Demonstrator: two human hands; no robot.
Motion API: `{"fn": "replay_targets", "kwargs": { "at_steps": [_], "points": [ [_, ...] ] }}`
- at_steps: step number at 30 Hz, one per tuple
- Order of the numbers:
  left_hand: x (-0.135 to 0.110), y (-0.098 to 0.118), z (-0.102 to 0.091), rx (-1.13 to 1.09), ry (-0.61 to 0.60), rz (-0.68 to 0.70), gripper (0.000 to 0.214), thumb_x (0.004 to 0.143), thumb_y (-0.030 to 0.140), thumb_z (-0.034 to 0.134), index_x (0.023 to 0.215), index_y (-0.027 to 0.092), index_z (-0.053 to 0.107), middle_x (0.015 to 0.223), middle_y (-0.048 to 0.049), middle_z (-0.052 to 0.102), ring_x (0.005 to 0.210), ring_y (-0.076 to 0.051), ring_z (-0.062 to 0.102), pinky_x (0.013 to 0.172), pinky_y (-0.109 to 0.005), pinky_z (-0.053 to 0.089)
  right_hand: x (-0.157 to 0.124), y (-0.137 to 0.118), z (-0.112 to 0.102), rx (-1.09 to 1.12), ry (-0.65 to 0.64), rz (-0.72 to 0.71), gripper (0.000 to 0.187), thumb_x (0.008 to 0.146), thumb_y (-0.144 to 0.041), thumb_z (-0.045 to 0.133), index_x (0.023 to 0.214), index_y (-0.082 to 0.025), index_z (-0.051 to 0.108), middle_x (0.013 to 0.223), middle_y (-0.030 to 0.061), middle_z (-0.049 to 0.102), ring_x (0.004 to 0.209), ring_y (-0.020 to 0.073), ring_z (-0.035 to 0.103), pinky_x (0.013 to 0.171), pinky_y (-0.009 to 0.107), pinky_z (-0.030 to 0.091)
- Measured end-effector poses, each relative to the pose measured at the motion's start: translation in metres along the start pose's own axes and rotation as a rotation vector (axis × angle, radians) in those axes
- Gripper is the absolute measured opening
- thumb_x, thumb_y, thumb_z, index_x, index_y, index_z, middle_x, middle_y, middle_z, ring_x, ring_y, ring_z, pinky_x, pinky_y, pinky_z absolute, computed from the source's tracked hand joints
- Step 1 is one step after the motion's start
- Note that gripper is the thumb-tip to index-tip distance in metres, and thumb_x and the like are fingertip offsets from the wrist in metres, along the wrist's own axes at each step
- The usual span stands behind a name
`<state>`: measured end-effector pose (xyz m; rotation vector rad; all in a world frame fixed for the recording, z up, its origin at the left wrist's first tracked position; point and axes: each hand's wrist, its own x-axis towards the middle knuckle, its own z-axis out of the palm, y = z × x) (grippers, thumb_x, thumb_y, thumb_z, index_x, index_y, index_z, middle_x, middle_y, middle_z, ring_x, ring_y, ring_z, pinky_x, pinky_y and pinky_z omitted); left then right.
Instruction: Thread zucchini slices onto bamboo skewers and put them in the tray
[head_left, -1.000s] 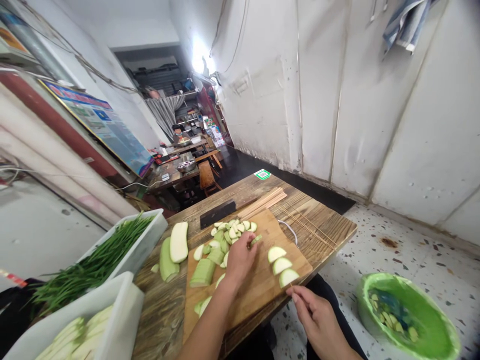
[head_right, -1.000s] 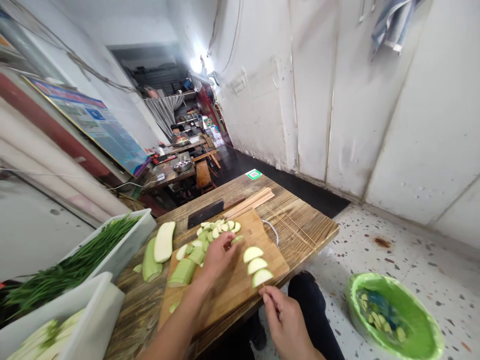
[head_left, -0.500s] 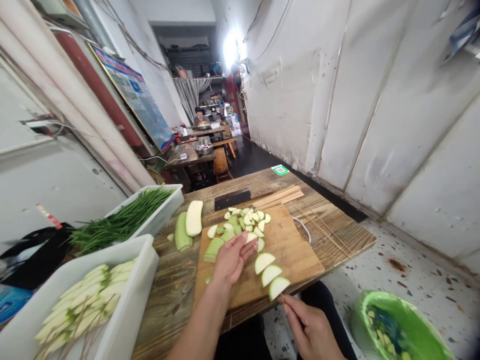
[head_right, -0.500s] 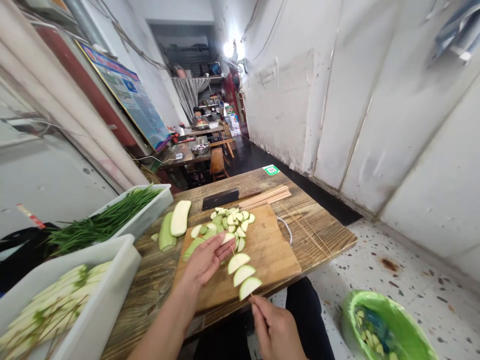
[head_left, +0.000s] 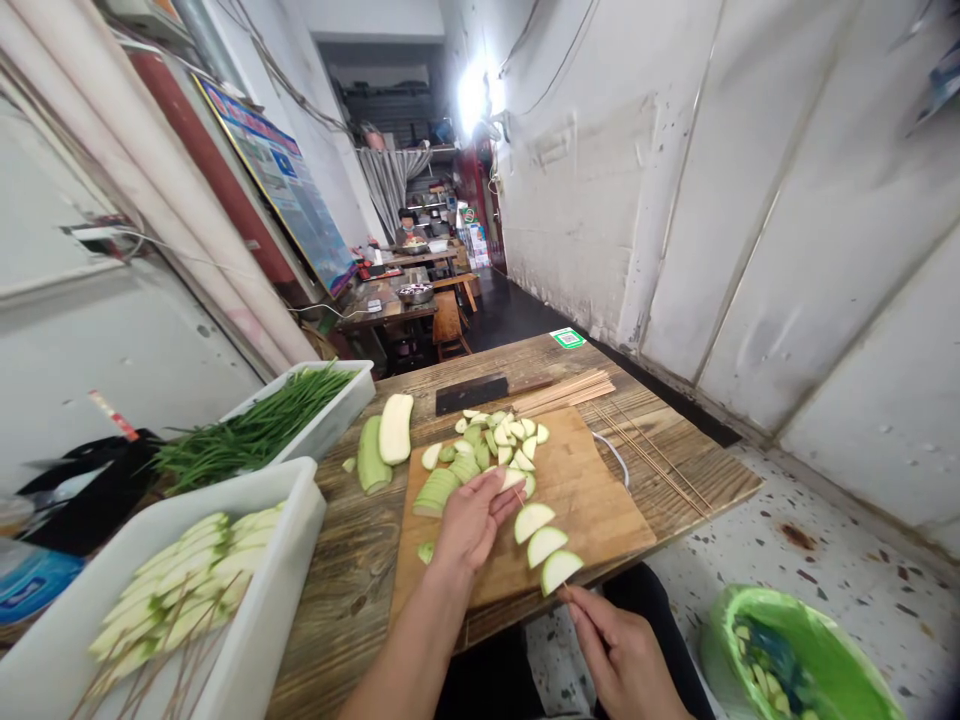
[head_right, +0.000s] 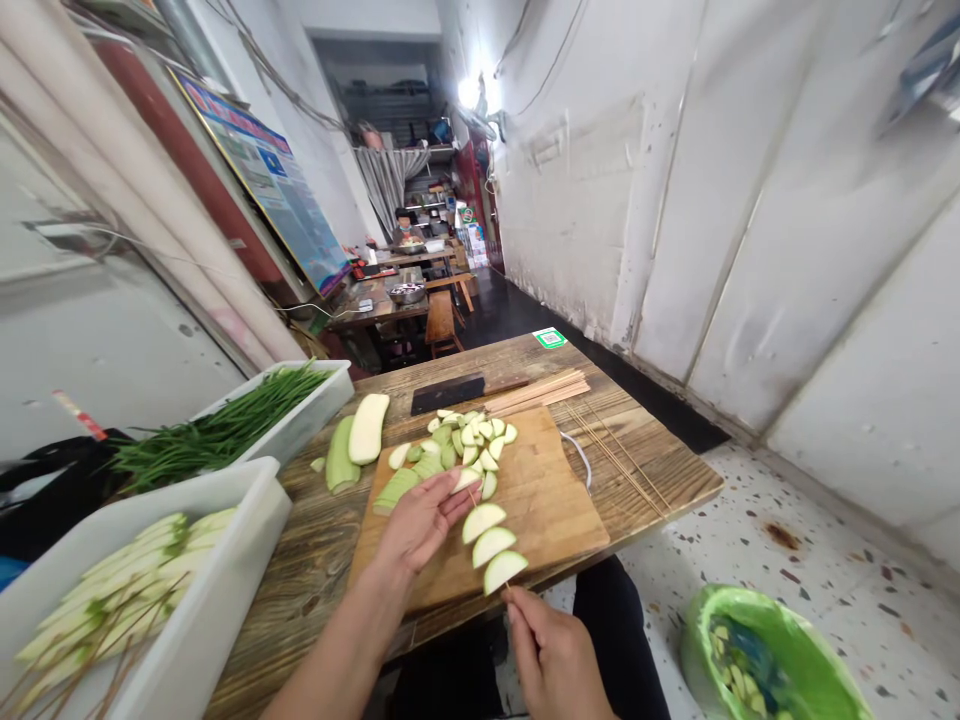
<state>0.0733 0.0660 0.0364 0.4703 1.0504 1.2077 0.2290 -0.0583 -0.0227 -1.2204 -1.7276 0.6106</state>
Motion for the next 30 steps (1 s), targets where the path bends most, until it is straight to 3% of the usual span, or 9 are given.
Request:
{"fn": "replay_targets", "kwargs": {
  "at_steps": [4,12,18,30],
  "points": [
    [0.0021,-0.0013,-0.0011,-0.019,0.032,0.019,0.007,0.082,0.010,0.056,0.084,0.008,0.063,0.087,-0.0125,0.071,0.079,-0.019,0.070,0.080,-0.033,0.056,0.0000,-0.0009,-0.0001,0.016,-0.014,-0.003,0.029,0.094,-0.025,0.041,0.104,-0.017,0.067,0.080,0.0078,0.074,0.060,0.0162,0.069,0.067,0.021,0.056],
    [-0.0013,0.0000,0.0020,-0.013,0.018,0.020,0.007,0.082,0.009,0.056,0.082,0.009,0.063,0.085,-0.0117,0.071,0.078,-0.019,0.070,0.079,-0.032,0.056,-0.0001,-0.0012,-0.0002,-0.015,-0.009,0.001,0.028,0.093,-0.023,0.043,0.100,-0.014,0.068,0.090,0.0134,0.075,0.077,0.0202,0.072,0.070,0.022,0.056],
    [0.0013,-0.0001,0.0005,-0.025,0.052,0.045,0.007,0.082,0.009,0.055,0.084,0.009,0.063,0.085,-0.0120,0.071,0.078,-0.019,0.070,0.080,-0.034,0.056,-0.0009,-0.0028,-0.0001,0.007,0.001,-0.006,0.028,0.093,-0.023,0.042,0.102,-0.014,0.066,0.084,0.0112,0.075,0.068,0.0175,0.072,0.066,0.021,0.056],
    [0.0012,-0.0012,-0.0001,-0.019,0.043,0.036,0.008,0.082,0.008,0.056,0.082,0.009,0.064,0.084,-0.0125,0.071,0.076,-0.020,0.070,0.077,-0.032,0.057,-0.0020,-0.0005,0.0019,0.021,0.005,-0.021,0.027,0.093,-0.022,0.043,0.102,-0.015,0.067,0.083,0.0095,0.074,0.068,0.0170,0.071,0.067,0.021,0.056]
  ]
}}
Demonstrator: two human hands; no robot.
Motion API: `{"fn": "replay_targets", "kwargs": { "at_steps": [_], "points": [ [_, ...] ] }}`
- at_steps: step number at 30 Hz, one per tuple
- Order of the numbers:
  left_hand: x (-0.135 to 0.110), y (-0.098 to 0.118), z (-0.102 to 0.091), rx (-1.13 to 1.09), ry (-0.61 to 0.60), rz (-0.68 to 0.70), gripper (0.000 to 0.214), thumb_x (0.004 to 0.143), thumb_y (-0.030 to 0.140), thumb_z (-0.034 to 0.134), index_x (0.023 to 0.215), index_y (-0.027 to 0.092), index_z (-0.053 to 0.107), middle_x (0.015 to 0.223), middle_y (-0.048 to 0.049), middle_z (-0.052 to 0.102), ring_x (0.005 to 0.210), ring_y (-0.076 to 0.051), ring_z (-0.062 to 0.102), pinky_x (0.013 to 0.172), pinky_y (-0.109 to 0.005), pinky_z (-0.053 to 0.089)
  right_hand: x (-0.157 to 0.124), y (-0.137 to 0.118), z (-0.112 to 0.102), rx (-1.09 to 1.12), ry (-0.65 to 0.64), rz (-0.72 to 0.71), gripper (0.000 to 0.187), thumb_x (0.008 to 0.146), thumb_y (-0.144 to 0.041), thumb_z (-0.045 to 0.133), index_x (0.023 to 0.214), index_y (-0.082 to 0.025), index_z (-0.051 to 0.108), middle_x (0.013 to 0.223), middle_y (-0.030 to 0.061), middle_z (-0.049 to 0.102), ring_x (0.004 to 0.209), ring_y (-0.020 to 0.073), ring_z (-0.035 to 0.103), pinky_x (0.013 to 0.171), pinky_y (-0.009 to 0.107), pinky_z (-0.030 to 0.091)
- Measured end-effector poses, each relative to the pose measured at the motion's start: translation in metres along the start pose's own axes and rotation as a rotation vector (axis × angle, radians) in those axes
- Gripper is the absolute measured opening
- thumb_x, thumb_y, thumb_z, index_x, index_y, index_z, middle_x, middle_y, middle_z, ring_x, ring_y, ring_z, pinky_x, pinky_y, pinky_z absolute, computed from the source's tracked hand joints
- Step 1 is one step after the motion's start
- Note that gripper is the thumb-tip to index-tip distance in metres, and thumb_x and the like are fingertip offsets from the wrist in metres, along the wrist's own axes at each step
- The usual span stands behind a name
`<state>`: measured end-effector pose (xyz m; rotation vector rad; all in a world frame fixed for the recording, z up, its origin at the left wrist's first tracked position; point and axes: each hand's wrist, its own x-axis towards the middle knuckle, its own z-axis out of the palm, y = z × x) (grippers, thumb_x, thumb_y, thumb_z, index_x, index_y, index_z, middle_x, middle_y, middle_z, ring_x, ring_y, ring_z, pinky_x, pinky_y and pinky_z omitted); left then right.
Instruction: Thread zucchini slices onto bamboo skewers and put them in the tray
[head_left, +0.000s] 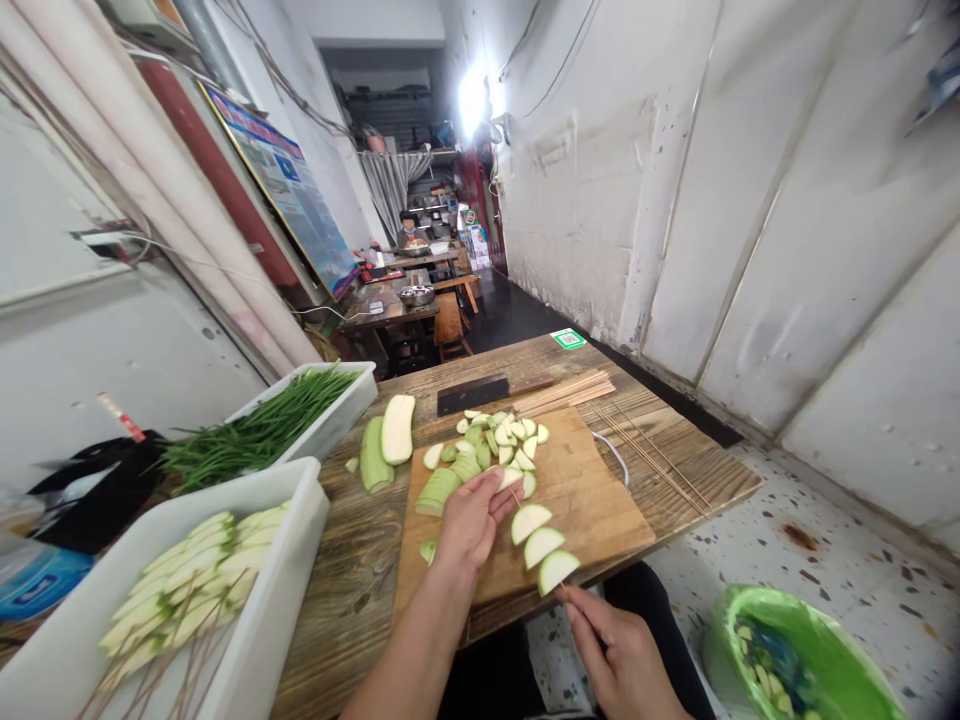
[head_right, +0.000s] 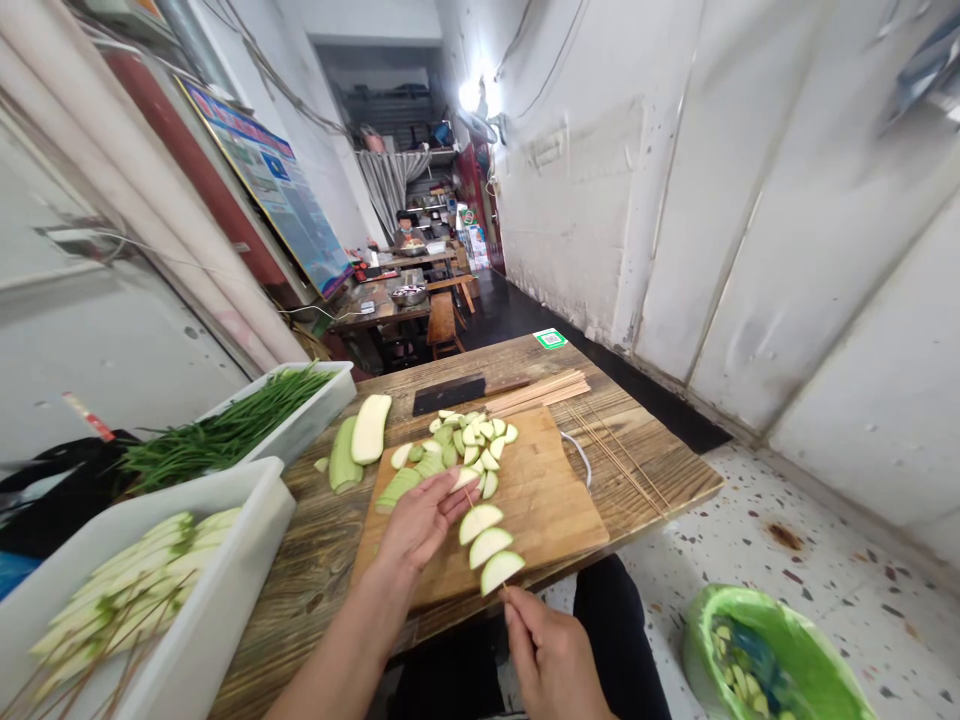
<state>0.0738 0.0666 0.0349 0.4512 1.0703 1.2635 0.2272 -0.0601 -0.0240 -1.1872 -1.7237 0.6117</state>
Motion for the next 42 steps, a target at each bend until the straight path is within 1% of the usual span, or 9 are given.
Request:
{"fn": "replay_targets", "kwargs": {
  "at_steps": [8,14,20,24,28,34,36,40,42],
  "points": [
    [-0.002,0.000,0.003,-0.002,-0.006,-0.002,0.009,0.082,0.008,0.056,0.080,0.008,0.065,0.082,-0.0114,0.072,0.075,-0.020,0.070,0.076,-0.032,0.057,0.003,-0.001,0.000,0.013,0.012,-0.007,0.028,0.093,-0.022,0.042,0.104,-0.015,0.067,0.088,0.0118,0.075,0.073,0.0178,0.072,0.068,0.020,0.055],
    [-0.002,-0.001,0.002,0.021,0.002,0.005,0.007,0.081,0.008,0.058,0.079,0.009,0.065,0.081,-0.0108,0.071,0.074,-0.020,0.070,0.074,-0.032,0.058,0.003,-0.002,-0.001,0.001,0.009,0.006,0.029,0.093,-0.023,0.042,0.102,-0.014,0.068,0.086,0.0119,0.075,0.074,0.0186,0.072,0.068,0.020,0.055],
    [-0.001,-0.003,0.004,0.067,0.018,0.003,0.008,0.081,0.009,0.057,0.079,0.011,0.064,0.081,-0.0102,0.071,0.074,-0.019,0.070,0.075,-0.031,0.057,0.004,-0.003,-0.002,0.010,-0.015,0.059,0.032,0.094,-0.026,0.040,0.102,-0.014,0.068,0.076,0.0087,0.073,0.060,0.0162,0.069,0.062,0.019,0.054],
    [-0.001,-0.005,0.005,0.089,0.028,0.001,0.007,0.081,0.009,0.057,0.079,0.011,0.064,0.079,-0.0092,0.072,0.073,-0.018,0.070,0.076,-0.030,0.057,0.006,-0.006,-0.003,-0.003,-0.025,0.079,0.034,0.095,-0.028,0.038,0.101,-0.014,0.069,0.075,0.0087,0.073,0.060,0.0169,0.069,0.061,0.021,0.053],
    [-0.001,-0.006,0.006,0.085,0.028,-0.009,0.006,0.082,0.010,0.057,0.081,0.009,0.063,0.079,-0.0108,0.072,0.073,-0.018,0.070,0.076,-0.029,0.056,0.007,-0.008,-0.003,-0.003,-0.029,0.085,0.035,0.095,-0.028,0.037,0.101,-0.014,0.069,0.075,0.0087,0.072,0.062,0.0171,0.069,0.061,0.021,0.053],
    [-0.002,-0.006,0.008,0.066,0.030,-0.023,0.005,0.080,0.008,0.059,0.081,0.007,0.063,0.080,-0.0129,0.071,0.073,-0.019,0.070,0.069,-0.026,0.057,0.009,-0.008,-0.002,-0.011,0.001,0.059,0.037,0.096,-0.032,0.037,0.099,-0.014,0.069,0.067,0.0069,0.069,0.054,0.0163,0.067,0.064,0.022,0.054],
    [-0.003,-0.007,0.009,0.064,0.026,-0.026,0.005,0.079,0.008,0.059,0.080,0.007,0.063,0.079,-0.0126,0.071,0.072,-0.019,0.070,0.066,-0.025,0.057,0.010,-0.010,-0.002,-0.018,-0.005,0.057,0.039,0.096,-0.033,0.036,0.098,-0.014,0.070,0.068,0.0076,0.070,0.056,0.0169,0.068,0.064,0.022,0.054],
    [-0.004,-0.009,0.007,0.054,0.010,-0.027,0.004,0.078,0.007,0.060,0.078,0.008,0.065,0.078,-0.0116,0.071,0.071,-0.018,0.070,0.066,-0.025,0.056,0.010,-0.012,-0.003,-0.026,-0.015,0.071,0.040,0.096,-0.033,0.035,0.100,-0.014,0.069,0.077,0.0113,0.073,0.066,0.0195,0.071,0.061,0.022,0.053],
    [-0.004,-0.011,0.006,0.047,0.004,-0.034,0.003,0.077,0.008,0.062,0.079,0.008,0.065,0.079,-0.0112,0.071,0.071,-0.018,0.070,0.066,-0.025,0.056,0.010,-0.012,-0.002,-0.024,-0.016,0.082,0.040,0.097,-0.033,0.034,0.100,-0.014,0.069,0.076,0.0110,0.073,0.063,0.0191,0.070,0.058,0.022,0.052]
  ]
}}
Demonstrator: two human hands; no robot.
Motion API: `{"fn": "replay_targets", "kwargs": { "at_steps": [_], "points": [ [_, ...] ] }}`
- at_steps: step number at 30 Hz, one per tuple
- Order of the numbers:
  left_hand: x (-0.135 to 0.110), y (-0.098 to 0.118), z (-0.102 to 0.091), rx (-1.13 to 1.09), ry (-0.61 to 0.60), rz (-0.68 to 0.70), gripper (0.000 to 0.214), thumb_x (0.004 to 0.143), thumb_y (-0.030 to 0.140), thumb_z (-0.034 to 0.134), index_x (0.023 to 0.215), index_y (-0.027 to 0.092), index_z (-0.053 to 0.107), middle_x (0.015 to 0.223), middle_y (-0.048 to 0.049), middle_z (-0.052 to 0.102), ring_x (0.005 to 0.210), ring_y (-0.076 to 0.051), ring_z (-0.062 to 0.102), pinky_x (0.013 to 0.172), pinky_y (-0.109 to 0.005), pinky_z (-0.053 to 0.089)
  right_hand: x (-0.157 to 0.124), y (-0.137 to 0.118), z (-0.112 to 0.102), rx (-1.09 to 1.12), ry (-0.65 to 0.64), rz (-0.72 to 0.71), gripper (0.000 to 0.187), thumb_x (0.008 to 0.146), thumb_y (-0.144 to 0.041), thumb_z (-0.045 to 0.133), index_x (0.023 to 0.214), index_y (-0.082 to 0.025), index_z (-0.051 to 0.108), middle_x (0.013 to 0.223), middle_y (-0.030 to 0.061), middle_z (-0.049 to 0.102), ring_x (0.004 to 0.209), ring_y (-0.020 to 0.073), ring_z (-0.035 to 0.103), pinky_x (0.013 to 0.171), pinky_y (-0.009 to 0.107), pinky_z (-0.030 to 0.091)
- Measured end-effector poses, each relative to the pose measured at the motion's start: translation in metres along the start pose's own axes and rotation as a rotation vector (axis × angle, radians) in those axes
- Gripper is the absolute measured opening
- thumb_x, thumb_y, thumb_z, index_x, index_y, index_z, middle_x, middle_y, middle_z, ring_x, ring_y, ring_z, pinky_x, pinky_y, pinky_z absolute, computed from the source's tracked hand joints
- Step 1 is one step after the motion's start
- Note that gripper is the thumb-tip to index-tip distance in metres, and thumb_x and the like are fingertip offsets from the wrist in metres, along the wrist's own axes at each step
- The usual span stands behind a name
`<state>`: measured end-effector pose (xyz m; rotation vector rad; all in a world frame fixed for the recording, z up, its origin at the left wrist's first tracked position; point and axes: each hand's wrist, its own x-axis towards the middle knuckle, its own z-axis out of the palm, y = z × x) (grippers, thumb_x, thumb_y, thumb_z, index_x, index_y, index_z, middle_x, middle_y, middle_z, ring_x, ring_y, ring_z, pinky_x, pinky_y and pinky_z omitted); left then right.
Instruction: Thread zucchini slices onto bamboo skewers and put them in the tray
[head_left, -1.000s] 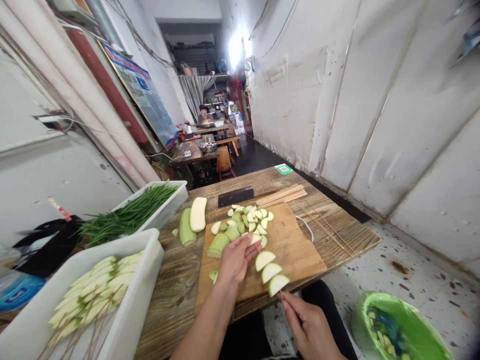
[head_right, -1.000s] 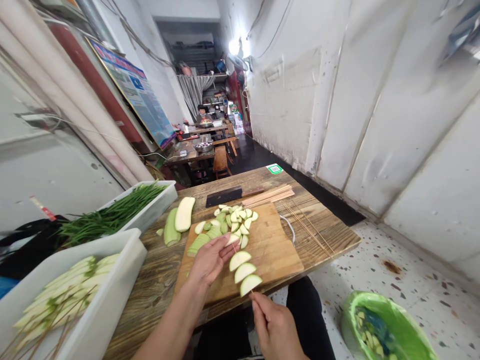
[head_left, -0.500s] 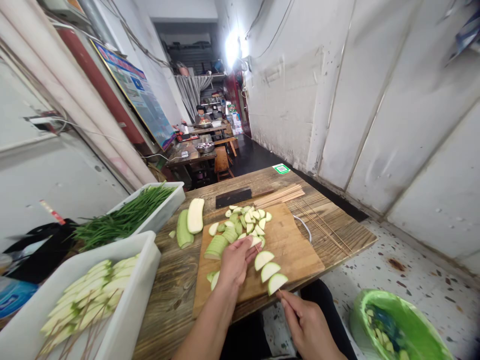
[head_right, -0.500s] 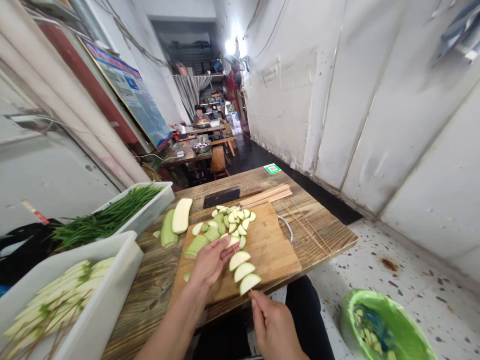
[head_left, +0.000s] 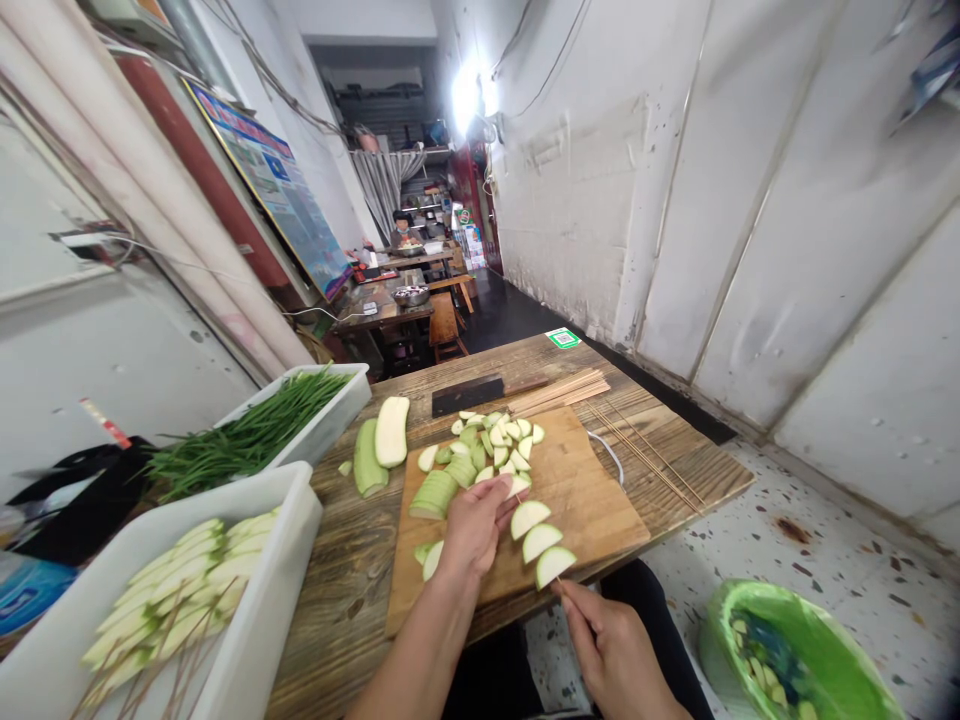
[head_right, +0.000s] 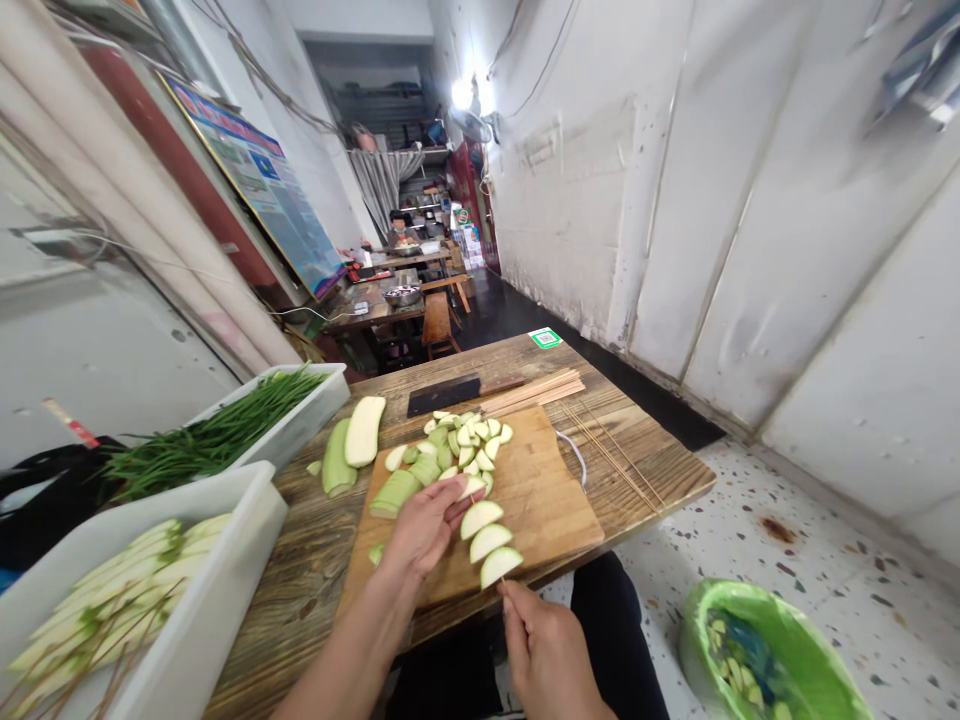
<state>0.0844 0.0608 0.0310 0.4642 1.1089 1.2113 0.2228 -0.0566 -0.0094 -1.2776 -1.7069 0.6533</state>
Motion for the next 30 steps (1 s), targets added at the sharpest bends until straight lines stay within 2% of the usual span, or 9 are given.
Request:
{"fn": "replay_targets", "kwargs": {
  "at_steps": [5,7,11,18,21,25,30],
  "points": [
    [0.002,0.000,-0.003,-0.046,-0.030,-0.047,0.006,0.076,0.009,0.062,0.082,0.010,0.061,0.080,-0.0101,0.070,0.076,-0.021,0.070,0.065,-0.029,0.057,0.002,0.003,0.003,0.003,-0.006,0.025,0.041,0.097,-0.033,0.035,0.098,-0.014,0.070,0.070,0.0084,0.071,0.059,0.0184,0.068,0.058,0.022,0.052],
    [0.001,0.002,-0.001,-0.106,-0.038,-0.071,0.004,0.080,0.012,0.058,0.084,0.011,0.059,0.080,-0.0100,0.070,0.077,-0.022,0.069,0.066,-0.032,0.057,0.003,0.004,0.004,-0.003,0.000,0.027,0.040,0.096,-0.033,0.035,0.098,-0.013,0.070,0.071,0.0090,0.072,0.062,0.0195,0.069,0.060,0.023,0.053],
    [-0.004,0.001,0.007,-0.191,-0.078,-0.096,0.017,0.088,0.022,0.047,0.089,0.010,0.059,0.083,-0.0122,0.070,0.077,-0.020,0.069,0.067,-0.032,0.056,0.005,0.002,0.005,0.008,0.001,0.000,0.040,0.097,-0.033,0.034,0.099,-0.014,0.069,0.077,0.0103,0.072,0.067,0.0198,0.070,0.062,0.024,0.052],
    [-0.009,-0.008,0.014,-0.136,-0.020,0.010,0.016,0.086,0.025,0.052,0.086,0.013,0.062,0.086,-0.0107,0.071,0.080,-0.020,0.068,0.066,-0.032,0.056,0.004,-0.003,0.006,-0.032,-0.047,-0.012,0.039,0.097,-0.030,0.032,0.093,-0.015,0.067,0.066,0.0059,0.068,0.057,0.0167,0.065,0.055,0.022,0.047],
    [-0.007,-0.010,0.014,-0.108,0.003,0.007,0.016,0.084,0.024,0.055,0.083,0.011,0.063,0.083,-0.0117,0.071,0.079,-0.021,0.069,0.065,-0.031,0.055,0.003,-0.002,0.007,-0.061,-0.056,-0.019,0.039,0.097,-0.029,0.031,0.092,-0.015,0.067,0.067,0.0069,0.069,0.058,0.0176,0.067,0.056,0.022,0.048],
    [-0.002,-0.015,0.015,-0.092,0.013,0.068,0.014,0.081,0.022,0.058,0.077,0.010,0.064,0.076,-0.0110,0.070,0.072,-0.019,0.069,0.068,-0.030,0.055,0.004,-0.002,0.009,-0.106,-0.043,-0.044,0.042,0.097,-0.029,0.028,0.095,-0.013,0.067,0.072,0.0108,0.071,0.060,0.0193,0.069,0.057,0.023,0.049],
    [0.001,-0.020,0.015,-0.091,0.015,0.131,0.014,0.080,0.021,0.058,0.077,0.009,0.066,0.077,-0.0102,0.071,0.070,-0.018,0.068,0.066,-0.030,0.055,0.005,-0.006,0.008,-0.140,-0.039,-0.049,0.046,0.098,-0.030,0.025,0.090,-0.013,0.067,0.063,0.0083,0.068,0.052,0.0170,0.065,0.051,0.022,0.045]
  ]
}}
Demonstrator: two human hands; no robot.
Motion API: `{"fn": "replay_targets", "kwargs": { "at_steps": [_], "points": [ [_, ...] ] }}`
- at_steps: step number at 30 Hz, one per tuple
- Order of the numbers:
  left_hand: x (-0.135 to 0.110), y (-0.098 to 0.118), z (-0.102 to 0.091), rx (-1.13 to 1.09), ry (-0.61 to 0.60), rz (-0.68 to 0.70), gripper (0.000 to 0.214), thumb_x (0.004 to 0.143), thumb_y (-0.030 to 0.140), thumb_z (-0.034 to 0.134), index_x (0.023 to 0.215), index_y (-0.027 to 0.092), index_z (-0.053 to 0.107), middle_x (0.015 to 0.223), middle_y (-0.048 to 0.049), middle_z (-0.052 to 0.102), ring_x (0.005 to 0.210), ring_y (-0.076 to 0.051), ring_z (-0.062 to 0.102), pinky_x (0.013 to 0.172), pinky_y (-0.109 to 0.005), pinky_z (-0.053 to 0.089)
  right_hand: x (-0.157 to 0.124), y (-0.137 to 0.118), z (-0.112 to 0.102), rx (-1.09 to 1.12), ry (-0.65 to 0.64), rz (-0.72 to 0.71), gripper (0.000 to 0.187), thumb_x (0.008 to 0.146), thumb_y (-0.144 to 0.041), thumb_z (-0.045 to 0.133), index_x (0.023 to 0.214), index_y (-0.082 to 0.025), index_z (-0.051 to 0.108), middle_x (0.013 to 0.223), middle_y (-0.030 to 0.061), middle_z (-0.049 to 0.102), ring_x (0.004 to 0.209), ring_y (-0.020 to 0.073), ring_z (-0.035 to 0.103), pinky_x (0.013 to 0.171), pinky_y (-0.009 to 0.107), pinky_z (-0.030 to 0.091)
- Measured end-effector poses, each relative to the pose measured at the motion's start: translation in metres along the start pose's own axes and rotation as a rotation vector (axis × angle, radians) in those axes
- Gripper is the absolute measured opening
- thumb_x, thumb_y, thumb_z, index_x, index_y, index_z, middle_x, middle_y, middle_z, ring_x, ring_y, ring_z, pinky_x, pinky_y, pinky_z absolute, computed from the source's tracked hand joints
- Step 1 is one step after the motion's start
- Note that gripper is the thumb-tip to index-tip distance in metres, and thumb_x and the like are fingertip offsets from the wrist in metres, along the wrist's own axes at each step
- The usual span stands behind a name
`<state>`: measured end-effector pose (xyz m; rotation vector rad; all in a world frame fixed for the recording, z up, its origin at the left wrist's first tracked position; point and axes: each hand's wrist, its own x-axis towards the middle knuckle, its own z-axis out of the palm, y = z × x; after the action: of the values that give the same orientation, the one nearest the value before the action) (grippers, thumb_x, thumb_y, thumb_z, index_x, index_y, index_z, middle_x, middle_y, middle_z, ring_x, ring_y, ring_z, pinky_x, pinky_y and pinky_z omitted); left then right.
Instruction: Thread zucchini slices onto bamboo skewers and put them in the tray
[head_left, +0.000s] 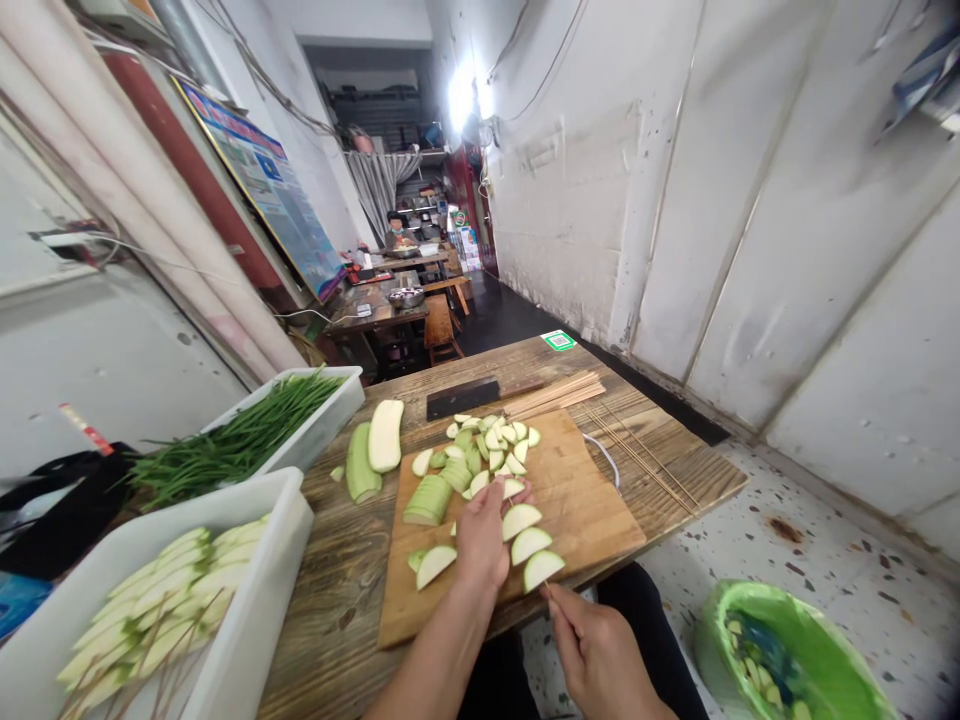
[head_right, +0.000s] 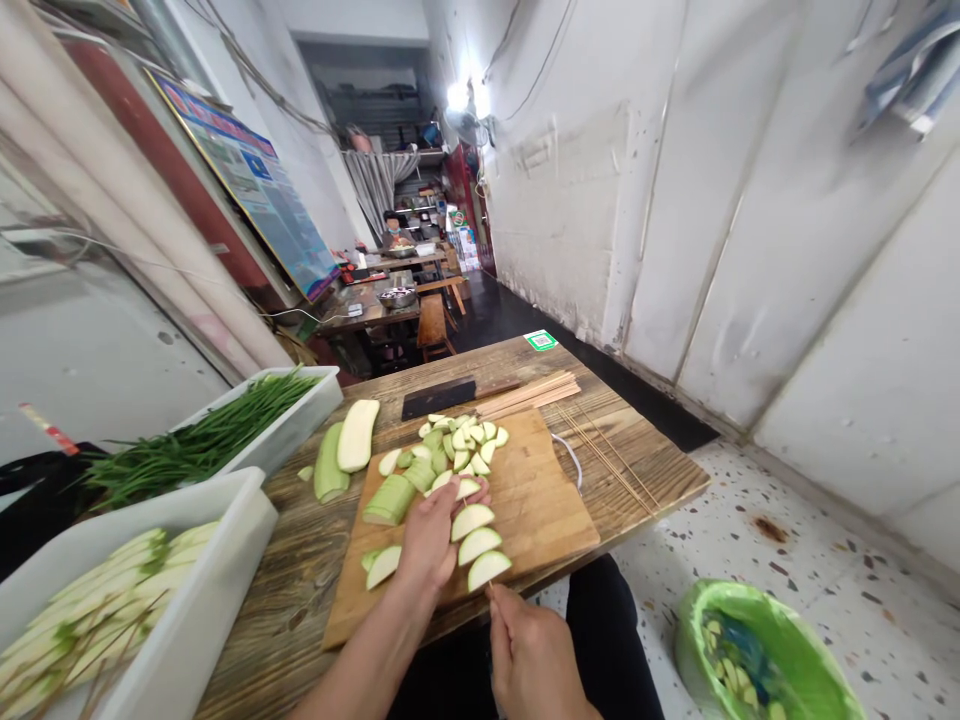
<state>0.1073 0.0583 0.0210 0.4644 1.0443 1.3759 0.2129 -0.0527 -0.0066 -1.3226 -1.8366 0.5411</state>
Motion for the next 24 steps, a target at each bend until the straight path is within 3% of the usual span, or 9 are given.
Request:
{"fn": "replay_targets", "kwargs": {
  "at_steps": [12,16,24],
  "points": [
    [-0.0006,-0.0016,0.0021,0.021,0.014,-0.012,0.013,0.075,0.023,0.064,0.075,0.010,0.066,0.071,-0.0088,0.071,0.067,-0.017,0.068,0.065,-0.027,0.054,0.0028,0.0025,0.0013,-0.019,0.017,0.014,0.047,0.098,-0.030,0.025,0.090,-0.013,0.067,0.063,0.0083,0.068,0.048,0.0164,0.063,0.048,0.022,0.044],
    [-0.0001,-0.0023,0.0015,0.029,0.045,-0.029,0.013,0.076,0.021,0.062,0.074,0.009,0.067,0.070,-0.0093,0.070,0.067,-0.018,0.068,0.064,-0.028,0.054,0.0015,0.0041,0.0031,-0.014,0.022,0.004,0.045,0.098,-0.030,0.026,0.095,-0.013,0.067,0.069,0.0098,0.070,0.056,0.0181,0.067,0.054,0.022,0.048],
    [-0.0005,-0.0025,0.0011,0.011,0.009,-0.030,0.014,0.076,0.021,0.062,0.072,0.009,0.067,0.070,-0.0098,0.070,0.068,-0.017,0.067,0.063,-0.027,0.054,0.0000,0.0057,0.0065,-0.027,-0.007,0.020,0.046,0.098,-0.030,0.024,0.095,-0.011,0.066,0.068,0.0107,0.070,0.056,0.0190,0.067,0.053,0.023,0.047]
  ]
}}
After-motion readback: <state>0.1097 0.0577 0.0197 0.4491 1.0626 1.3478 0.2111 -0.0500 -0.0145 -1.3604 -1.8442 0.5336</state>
